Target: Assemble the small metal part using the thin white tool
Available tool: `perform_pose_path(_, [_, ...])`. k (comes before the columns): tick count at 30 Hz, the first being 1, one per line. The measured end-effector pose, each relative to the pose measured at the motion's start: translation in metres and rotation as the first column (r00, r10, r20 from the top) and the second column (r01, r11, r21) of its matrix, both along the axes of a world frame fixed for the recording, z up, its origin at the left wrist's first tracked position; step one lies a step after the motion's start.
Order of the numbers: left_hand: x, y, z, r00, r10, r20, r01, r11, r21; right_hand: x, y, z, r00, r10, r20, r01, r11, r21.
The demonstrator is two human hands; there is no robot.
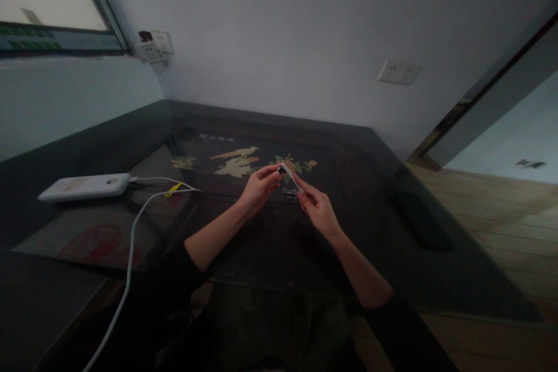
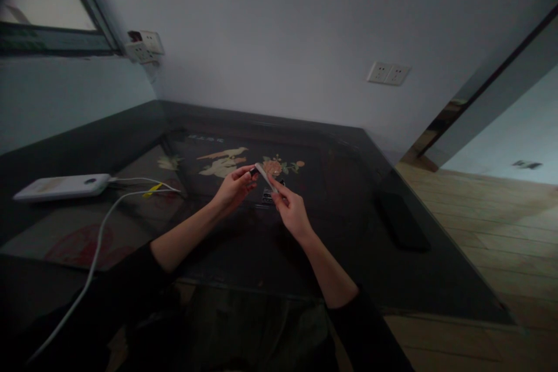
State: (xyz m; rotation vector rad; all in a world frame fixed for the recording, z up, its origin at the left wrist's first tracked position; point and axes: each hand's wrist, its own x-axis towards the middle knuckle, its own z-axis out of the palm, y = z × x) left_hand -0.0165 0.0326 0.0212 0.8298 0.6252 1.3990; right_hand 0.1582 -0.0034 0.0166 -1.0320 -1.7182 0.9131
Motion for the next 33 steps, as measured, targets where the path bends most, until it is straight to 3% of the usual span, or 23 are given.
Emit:
perform_pose_path(7, [-0.0001, 0.0000, 0.0000, 1.000, -0.020, -0.012, 0.021, 1.000, 0.013, 0.0021, 0.0010, 0.0013, 0.995, -0.074, 0.068, 0.068, 0.993, 0.095])
perform_pose_path(14, [-0.0007, -0.0012, 0.0012, 1.000, -0.031, 0.002, 0.030, 0.999, 0.042, -0.0009, -0.0041, 0.0002, 0.998, 0.063, -0.026, -0.064, 0.998, -0.024])
perform_pose_path(25, [-0.0008, 0.0005, -0.0003, 0.999, -0.015, 0.035, 0.013, 0.999, 0.053, -0.0029, -0.0066, 0.0033, 0.977, 0.171, -0.127, -0.182, 0.980, -0.075])
perform_pose_path(33, [0.0006, 0.0001, 0.0006, 1.000, -0.005, 0.023, 0.004, 1.000, 0.027, -0.0012, -0.0034, 0.0014, 0.995, 0.091, -0.047, -0.093, 0.995, -0.048])
